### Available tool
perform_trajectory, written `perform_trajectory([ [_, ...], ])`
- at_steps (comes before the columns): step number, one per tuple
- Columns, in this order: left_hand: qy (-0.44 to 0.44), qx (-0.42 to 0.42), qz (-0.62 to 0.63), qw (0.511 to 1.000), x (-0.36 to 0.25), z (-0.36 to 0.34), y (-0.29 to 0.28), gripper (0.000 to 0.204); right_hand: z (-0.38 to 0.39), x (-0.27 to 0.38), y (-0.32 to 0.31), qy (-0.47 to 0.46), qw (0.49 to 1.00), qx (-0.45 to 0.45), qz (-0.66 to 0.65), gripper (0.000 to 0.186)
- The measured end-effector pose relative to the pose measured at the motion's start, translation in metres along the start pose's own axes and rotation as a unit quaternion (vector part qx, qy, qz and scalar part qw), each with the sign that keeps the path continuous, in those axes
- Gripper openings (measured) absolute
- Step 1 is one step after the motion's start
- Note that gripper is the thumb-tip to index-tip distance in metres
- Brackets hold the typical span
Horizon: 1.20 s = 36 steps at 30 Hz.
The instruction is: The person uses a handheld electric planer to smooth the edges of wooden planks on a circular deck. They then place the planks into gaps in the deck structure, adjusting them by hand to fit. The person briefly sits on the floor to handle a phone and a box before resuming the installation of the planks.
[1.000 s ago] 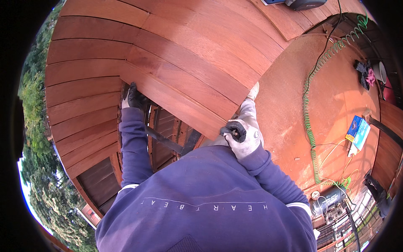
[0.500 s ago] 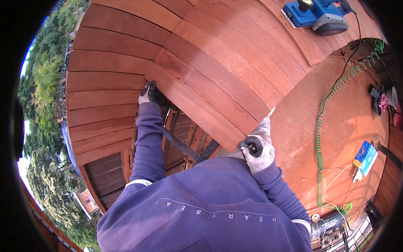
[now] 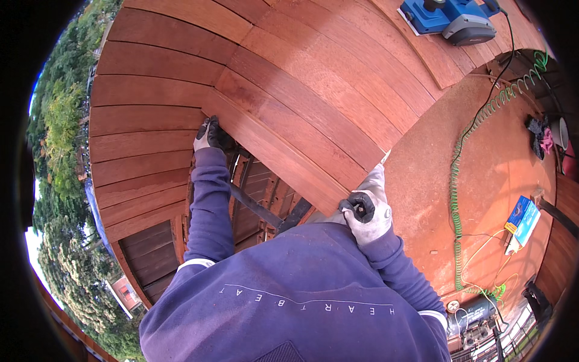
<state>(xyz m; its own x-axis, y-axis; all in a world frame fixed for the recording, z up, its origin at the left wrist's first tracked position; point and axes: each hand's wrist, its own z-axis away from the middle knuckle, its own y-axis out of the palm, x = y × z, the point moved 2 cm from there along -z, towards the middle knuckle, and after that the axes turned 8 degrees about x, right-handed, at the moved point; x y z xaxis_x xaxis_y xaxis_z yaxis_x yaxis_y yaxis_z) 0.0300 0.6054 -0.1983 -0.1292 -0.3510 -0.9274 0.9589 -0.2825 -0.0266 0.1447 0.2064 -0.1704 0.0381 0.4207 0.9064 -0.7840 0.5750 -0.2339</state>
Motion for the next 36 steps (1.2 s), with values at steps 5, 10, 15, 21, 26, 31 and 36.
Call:
perform_trajectory([
  [5,-0.016,0.008,0.017,1.0,0.002,-0.002,-0.002,0.041,0.0,-0.001,0.0,-0.006,1.0,-0.001,0.0,0.026],
  [10,-0.009,0.017,0.007,1.0,-0.003,0.004,0.004,0.04,-0.001,0.001,-0.001,0.008,1.0,0.004,0.003,0.027],
  [15,-0.004,0.006,-0.002,1.0,0.003,-0.002,-0.001,0.038,-0.001,0.004,-0.001,0.008,1.0,0.004,-0.001,0.027],
  [21,0.003,0.011,-0.027,1.0,0.009,-0.011,-0.01,0.04,-0.001,0.003,-0.001,0.009,1.0,0.007,0.003,0.027],
  [26,-0.03,-0.01,0.023,0.999,-0.002,0.004,0.006,0.04,-0.002,-0.001,-0.001,-0.01,1.0,0.003,0.002,0.027],
  [31,-0.031,0.013,0.031,0.999,-0.002,0.004,0.006,0.038,-0.001,-0.004,-0.001,0.002,1.0,0.008,-0.009,0.027],
  [36,0.035,-0.007,-0.196,0.98,-0.009,-0.004,-0.002,0.052,-0.001,-0.002,-0.001,0.008,1.0,0.021,-0.016,0.027],
])
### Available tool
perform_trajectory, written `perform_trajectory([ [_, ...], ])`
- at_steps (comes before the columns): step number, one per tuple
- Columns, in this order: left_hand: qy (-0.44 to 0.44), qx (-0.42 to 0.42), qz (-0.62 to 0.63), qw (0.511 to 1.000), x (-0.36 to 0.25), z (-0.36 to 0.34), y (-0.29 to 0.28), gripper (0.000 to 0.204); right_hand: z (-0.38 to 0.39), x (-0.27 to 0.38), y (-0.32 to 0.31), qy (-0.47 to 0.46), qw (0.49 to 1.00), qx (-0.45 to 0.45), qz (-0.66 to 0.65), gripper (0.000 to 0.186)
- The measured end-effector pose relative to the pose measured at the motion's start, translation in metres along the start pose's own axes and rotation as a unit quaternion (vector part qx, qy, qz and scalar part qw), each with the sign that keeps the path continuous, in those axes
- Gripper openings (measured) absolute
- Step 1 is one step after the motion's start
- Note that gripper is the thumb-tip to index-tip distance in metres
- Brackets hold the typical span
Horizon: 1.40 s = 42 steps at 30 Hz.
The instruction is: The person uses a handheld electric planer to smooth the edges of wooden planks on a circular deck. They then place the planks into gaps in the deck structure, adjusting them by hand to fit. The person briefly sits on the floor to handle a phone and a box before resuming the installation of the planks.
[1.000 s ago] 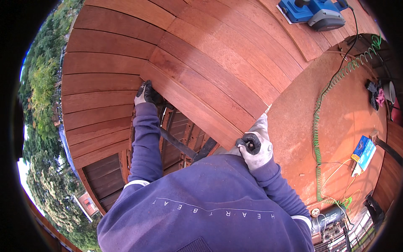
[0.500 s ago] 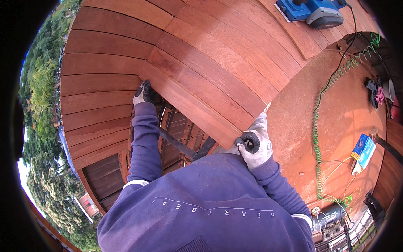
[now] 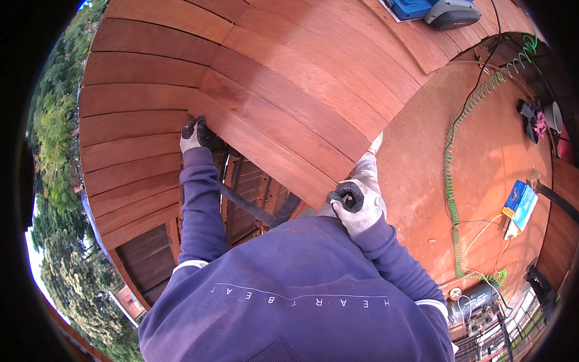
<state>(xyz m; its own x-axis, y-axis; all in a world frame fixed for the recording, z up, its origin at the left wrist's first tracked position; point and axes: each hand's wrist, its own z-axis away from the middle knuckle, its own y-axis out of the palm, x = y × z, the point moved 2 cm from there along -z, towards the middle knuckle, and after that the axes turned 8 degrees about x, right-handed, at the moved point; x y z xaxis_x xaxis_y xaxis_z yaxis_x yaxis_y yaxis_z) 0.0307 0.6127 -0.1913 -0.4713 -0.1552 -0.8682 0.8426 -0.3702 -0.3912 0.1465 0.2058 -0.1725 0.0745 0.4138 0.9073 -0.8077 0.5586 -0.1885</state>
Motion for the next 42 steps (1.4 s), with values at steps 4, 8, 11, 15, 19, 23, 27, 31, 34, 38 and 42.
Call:
perform_trajectory([
  [4,0.235,-0.045,-0.348,0.906,-0.042,0.043,0.013,0.069,-0.001,0.001,-0.001,0.008,0.999,0.014,-0.046,0.029],
  [8,0.267,0.15,-0.437,0.846,-0.054,0.063,0.026,0.09,0.0,0.001,-0.001,-0.004,0.999,0.016,-0.042,0.03],
  [11,0.234,0.18,-0.575,0.763,-0.059,0.081,0.036,0.102,-0.001,-0.003,-0.001,-0.002,0.998,0.017,-0.053,0.031],
  [15,0.184,0.21,-0.61,0.742,-0.066,0.085,0.043,0.117,-0.001,-0.003,-0.003,-0.019,0.999,0.016,-0.028,0.031],
  [19,0.155,0.226,-0.625,0.731,-0.073,0.087,0.046,0.12,-0.002,-0.007,0.0,-0.028,0.999,0.013,-0.024,0.031],
  [23,0.154,0.221,-0.63,0.729,-0.074,0.086,0.048,0.118,-0.002,-0.013,0.002,-0.042,0.999,0.0,-0.022,0.035],
  [27,0.162,0.209,-0.619,0.74,-0.073,0.085,0.047,0.113,0.0,-0.008,0.0,-0.071,0.997,-0.01,0.01,0.055],
  [31,0.166,0.212,-0.607,0.748,-0.072,0.085,0.047,0.112,0.001,-0.003,-0.005,-0.144,0.98,-0.001,0.138,0.082],
  [34,0.129,0.23,-0.627,0.733,-0.076,0.086,0.049,0.121,-0.003,-0.001,-0.002,-0.175,0.952,0.009,0.25,0.093],
  [38,0.138,0.233,-0.618,0.738,-0.073,0.084,0.049,0.122,-0.003,0.009,-0.001,-0.169,0.942,0.014,0.29,0.09],
  [42,0.129,0.233,-0.617,0.741,-0.075,0.087,0.05,0.122,-0.005,0.006,0.003,-0.217,0.93,-0.016,0.296,0.084],
])
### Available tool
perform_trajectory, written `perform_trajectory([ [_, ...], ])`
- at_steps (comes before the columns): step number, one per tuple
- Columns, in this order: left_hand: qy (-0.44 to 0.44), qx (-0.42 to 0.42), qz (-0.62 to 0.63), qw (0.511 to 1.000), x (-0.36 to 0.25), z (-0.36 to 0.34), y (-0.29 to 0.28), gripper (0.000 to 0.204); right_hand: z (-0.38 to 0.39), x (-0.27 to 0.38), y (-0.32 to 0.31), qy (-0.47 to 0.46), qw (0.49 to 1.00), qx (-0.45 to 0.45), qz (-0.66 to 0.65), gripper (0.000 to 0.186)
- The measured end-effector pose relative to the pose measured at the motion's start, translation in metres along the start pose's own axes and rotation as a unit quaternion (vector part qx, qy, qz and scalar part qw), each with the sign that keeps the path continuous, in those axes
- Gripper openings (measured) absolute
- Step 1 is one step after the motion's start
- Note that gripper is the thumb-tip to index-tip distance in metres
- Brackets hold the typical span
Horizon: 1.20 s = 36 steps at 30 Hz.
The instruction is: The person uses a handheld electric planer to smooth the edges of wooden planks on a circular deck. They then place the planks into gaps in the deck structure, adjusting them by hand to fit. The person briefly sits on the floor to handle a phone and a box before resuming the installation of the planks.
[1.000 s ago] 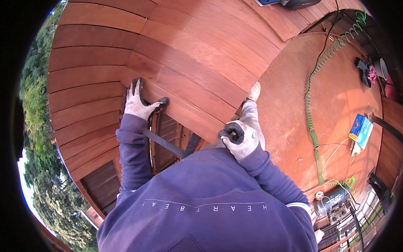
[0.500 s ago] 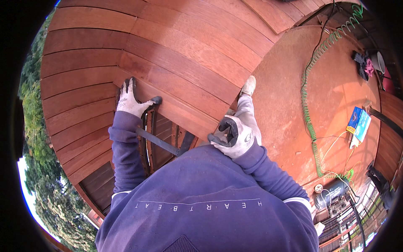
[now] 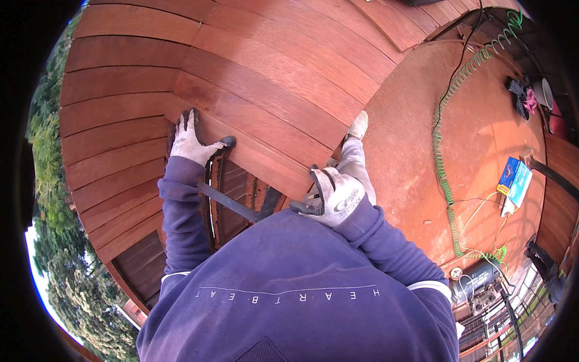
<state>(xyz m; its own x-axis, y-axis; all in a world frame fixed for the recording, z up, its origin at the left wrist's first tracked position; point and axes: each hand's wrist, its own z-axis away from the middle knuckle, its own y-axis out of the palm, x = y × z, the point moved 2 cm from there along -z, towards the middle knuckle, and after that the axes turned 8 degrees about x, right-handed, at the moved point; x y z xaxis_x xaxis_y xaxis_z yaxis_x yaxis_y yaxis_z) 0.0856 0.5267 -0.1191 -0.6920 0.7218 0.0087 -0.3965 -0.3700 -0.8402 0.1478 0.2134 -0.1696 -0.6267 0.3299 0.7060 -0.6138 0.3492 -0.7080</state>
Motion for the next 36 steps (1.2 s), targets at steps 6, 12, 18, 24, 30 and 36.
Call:
perform_trajectory([
  [6,0.001,-0.008,-0.007,1.0,0.005,-0.003,0.004,0.123,-0.003,0.002,0.001,-0.016,0.999,-0.029,-0.023,0.082],
  [12,0.001,-0.017,-0.012,1.0,0.004,-0.003,0.005,0.116,-0.005,0.0,-0.002,-0.008,1.0,-0.006,-0.023,0.083],
  [18,0.001,-0.015,-0.011,1.0,0.006,-0.003,0.006,0.115,-0.003,-0.006,0.0,0.004,0.999,0.03,-0.025,0.084],
  [24,-0.004,-0.006,0.006,1.0,0.004,-0.002,0.003,0.119,-0.004,-0.008,0.003,0.008,0.999,0.025,-0.038,0.085],
  [30,0.007,0.013,0.004,1.0,0.01,-0.002,0.003,0.126,-0.01,-0.006,-0.008,-0.026,0.999,0.024,-0.024,0.087],
  [36,-0.002,0.035,-0.002,0.999,0.009,-0.004,0.002,0.13,-0.013,-0.003,-0.01,-0.01,0.998,0.058,-0.005,0.083],
])
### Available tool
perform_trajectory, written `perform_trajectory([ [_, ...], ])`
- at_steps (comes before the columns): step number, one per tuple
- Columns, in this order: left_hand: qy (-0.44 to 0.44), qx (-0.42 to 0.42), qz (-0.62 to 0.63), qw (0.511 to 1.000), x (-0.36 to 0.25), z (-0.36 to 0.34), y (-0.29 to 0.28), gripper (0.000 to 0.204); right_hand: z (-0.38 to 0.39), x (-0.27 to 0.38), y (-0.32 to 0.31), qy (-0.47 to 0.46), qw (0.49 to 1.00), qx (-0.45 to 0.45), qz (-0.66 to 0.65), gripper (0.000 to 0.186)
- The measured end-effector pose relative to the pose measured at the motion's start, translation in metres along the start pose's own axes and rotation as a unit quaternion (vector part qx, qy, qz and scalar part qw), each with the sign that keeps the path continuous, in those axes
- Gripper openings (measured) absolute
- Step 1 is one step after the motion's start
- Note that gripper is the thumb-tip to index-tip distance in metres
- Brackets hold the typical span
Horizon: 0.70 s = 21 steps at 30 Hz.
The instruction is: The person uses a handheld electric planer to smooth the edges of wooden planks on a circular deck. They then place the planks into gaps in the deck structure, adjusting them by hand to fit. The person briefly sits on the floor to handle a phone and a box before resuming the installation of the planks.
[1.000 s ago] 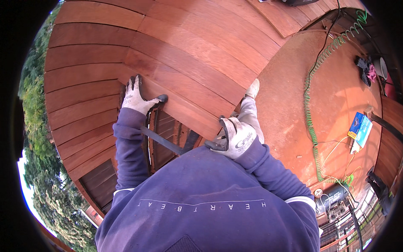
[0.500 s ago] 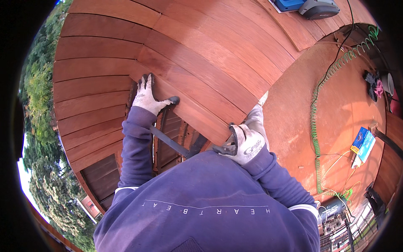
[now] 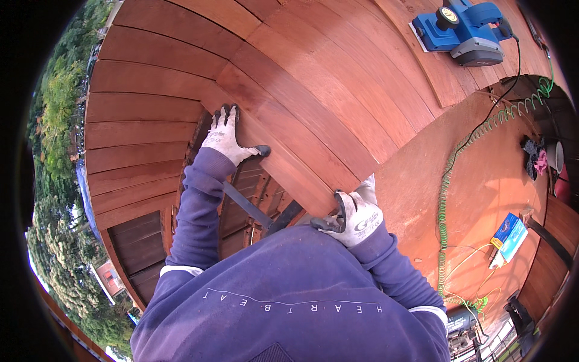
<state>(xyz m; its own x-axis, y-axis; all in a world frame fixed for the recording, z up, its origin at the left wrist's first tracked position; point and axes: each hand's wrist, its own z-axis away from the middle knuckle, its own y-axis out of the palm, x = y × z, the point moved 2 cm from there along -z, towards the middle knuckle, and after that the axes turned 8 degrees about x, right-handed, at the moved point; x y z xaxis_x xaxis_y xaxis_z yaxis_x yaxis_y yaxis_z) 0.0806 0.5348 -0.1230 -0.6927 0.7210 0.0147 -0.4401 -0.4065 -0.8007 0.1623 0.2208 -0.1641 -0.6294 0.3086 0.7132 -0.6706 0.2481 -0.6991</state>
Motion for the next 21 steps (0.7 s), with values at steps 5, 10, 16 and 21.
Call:
perform_trajectory([
  [5,0.006,-0.076,0.007,0.997,0.002,0.002,0.001,0.114,-0.003,0.004,-0.002,0.04,0.998,0.042,0.014,0.078],
  [10,-0.03,-0.267,0.265,0.926,0.055,-0.027,0.019,0.095,-0.003,0.007,0.0,0.047,0.998,0.034,0.011,0.08],
  [16,-0.079,-0.256,0.252,0.93,0.074,-0.045,0.021,0.096,-0.003,0.008,-0.001,0.043,0.999,0.018,0.014,0.079],
  [21,-0.104,-0.229,0.12,0.96,0.071,-0.05,0.017,0.088,-0.005,0.012,-0.003,0.052,0.998,0.02,0.032,0.08],
])
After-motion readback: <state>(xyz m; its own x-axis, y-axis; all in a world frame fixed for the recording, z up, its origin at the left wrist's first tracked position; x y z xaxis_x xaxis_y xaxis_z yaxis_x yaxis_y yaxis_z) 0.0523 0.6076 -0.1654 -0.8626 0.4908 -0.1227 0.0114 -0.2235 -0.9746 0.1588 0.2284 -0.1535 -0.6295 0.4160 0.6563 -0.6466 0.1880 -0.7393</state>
